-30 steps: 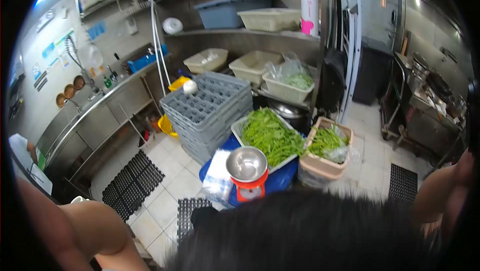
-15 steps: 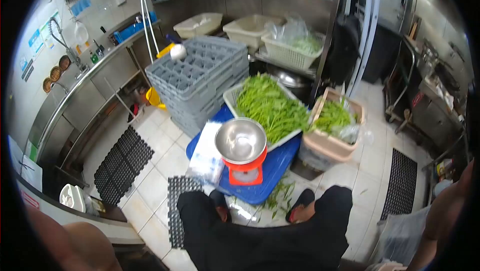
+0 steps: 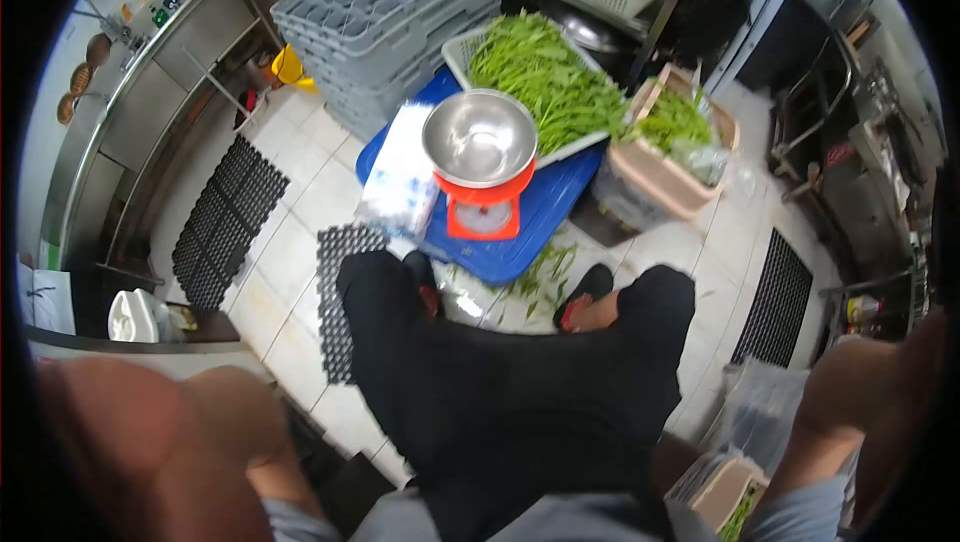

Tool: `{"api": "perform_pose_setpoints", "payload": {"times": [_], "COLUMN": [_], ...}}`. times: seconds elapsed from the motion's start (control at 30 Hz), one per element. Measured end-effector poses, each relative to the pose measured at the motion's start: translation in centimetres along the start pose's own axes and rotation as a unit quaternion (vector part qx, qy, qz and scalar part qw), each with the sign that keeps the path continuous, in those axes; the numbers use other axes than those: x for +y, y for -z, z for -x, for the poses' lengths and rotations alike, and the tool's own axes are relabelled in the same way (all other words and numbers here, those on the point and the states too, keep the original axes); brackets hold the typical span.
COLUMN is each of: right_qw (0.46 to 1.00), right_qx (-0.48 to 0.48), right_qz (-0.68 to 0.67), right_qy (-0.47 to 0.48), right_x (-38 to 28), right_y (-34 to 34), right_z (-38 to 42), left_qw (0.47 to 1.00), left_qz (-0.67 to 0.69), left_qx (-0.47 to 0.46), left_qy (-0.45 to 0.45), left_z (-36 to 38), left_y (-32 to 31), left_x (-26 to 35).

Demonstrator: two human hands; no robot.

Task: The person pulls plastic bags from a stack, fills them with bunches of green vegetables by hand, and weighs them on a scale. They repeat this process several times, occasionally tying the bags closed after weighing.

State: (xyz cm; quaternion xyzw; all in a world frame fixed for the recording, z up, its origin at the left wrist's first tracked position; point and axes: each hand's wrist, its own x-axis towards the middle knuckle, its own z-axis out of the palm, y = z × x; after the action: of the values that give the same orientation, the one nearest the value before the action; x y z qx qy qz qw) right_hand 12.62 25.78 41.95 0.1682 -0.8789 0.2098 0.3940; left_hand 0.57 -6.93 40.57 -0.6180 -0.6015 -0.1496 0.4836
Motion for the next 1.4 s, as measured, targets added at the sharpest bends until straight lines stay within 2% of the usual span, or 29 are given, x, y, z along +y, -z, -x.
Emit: {"api": "perform_pose_setpoints", "payload": {"times": [0.03,0.07,0.1,0.13,0.17,0.2,0.23,0.27,0.3,0.33,0.4,0.47,0.53,0.6,0.73,0.9,1.0,1.03,1.1,1.17,1.2,1.23,1.27,1.33,1.37,1.4], "right_qw": [1.000,0.999,0.998,0.997,0.995,0.995,0.986,0.955,0.931,0.893,0.878,0.896,0.889,0.880,0.870,0.857,0.884,0.899,0.939,0.967,0.960,0.949,0.933,0.869,0.849,0.827], "right_qx": [0.015,0.032,0.054,0.079,0.088,0.037,-0.060,-0.218,-0.284,-0.355,-0.410,-0.403,-0.448,-0.471,-0.483,-0.499,-0.453,-0.409,-0.304,-0.180,-0.144,-0.105,-0.065,-0.106,-0.070,-0.033], "right_qz": [-0.003,-0.009,-0.013,-0.021,-0.043,-0.088,-0.141,-0.183,-0.203,-0.252,-0.235,-0.166,-0.061,0.014,0.086,0.107,0.055,0.030,-0.021,-0.110,-0.162,-0.216,-0.271,-0.338,-0.379,-0.419], "right_qy": [-0.001,0.005,0.010,0.012,0.005,-0.022,-0.063,-0.084,-0.107,-0.109,-0.074,-0.089,-0.071,-0.062,-0.050,-0.071,-0.103,-0.150,-0.159,-0.143,-0.174,-0.204,-0.230,-0.347,-0.361,-0.373], "right_x": [-0.2,-0.6,-1.0,-1.5,-1.8,-1.7,-0.9,0.3,0.2,0.0,-1.0,-2.3,-2.9,-2.6,-1.8,-0.4,-0.5,-1.2,-2.8,-3.2,-3.4,-4.1,-4.8,-4.2,-4.0,-3.7], "right_y": [0.3,0.7,0.7,0.6,0.0,-1.4,-4.0,-7.3,-12.2,-17.1,-27.1,-35.4,-41.6,-46.0,-50.1,-51.8,-50.6,-50.1,-48.2,-47.2,-46.2,-44.7,-43.3,-39.4,-37.2,-34.9], "right_z": [-0.5,-1.2,-1.4,-1.2,-1.0,-0.5,0.6,1.8,3.7,5.8,9.7,11.4,11.2,9.5,8.5,8.7,8.2,7.9,7.4,7.6,7.3,6.4,5.6,4.9,4.2,3.3], "left_qw": [0.998,0.985,0.961,0.913,0.838,0.722,0.590,0.483,0.499,0.387,0.336,0.252,0.199,0.102,0.122,0.099,0.070,0.063,0.050,0.088,0.108,0.065,0.075,0.096,0.119,0.232], "left_qz": [-0.014,-0.021,-0.029,-0.004,0.047,0.161,0.245,0.237,0.171,0.180,0.130,0.207,0.288,0.282,0.306,0.353,0.374,0.387,0.432,0.473,0.492,0.467,0.468,0.470,0.450,0.360], "left_qx": [0.057,0.105,0.150,0.142,0.083,0.110,0.104,0.064,0.016,0.021,0.066,0.184,0.161,0.272,0.311,0.331,0.373,0.387,0.413,0.418,0.419,0.414,0.407,0.383,0.347,0.321], "left_qy": [0.039,0.132,0.229,0.383,0.537,0.664,0.763,0.841,0.850,0.904,0.931,0.927,0.923,0.915,0.891,0.870,0.846,0.835,0.800,0.771,0.755,0.778,0.781,0.790,0.814,0.844], "left_z": [0.6,1.6,3.1,5.4,8.3,12.9,19.3,23.9,30.4,31.1,38.6,39.7,41.6,39.1,39.1,38.4,38.5,39.1,39.7,39.5,39.4,39.2,38.8,37.8,37.5,37.4], "left_y": [0.0,-0.3,-0.8,-1.9,-3.1,-5.7,-8.3,-10.7,-14.4,-15.6,-20.6,-22.4,-22.9,-22.5,-22.2,-23.1,-24.4,-25.1,-25.7,-25.6,-25.6,-25.5,-25.3,-24.2,-23.5,-22.8], "left_x": [0.0,0.0,0.0,-0.2,-0.3,-0.7,-0.8,-0.4,0.5,1.1,3.2,5.2,6.8,5.9,4.4,4.0,3.7,3.9,4.0,4.0,4.0,3.9,3.8,4.1,4.1,4.5]}}
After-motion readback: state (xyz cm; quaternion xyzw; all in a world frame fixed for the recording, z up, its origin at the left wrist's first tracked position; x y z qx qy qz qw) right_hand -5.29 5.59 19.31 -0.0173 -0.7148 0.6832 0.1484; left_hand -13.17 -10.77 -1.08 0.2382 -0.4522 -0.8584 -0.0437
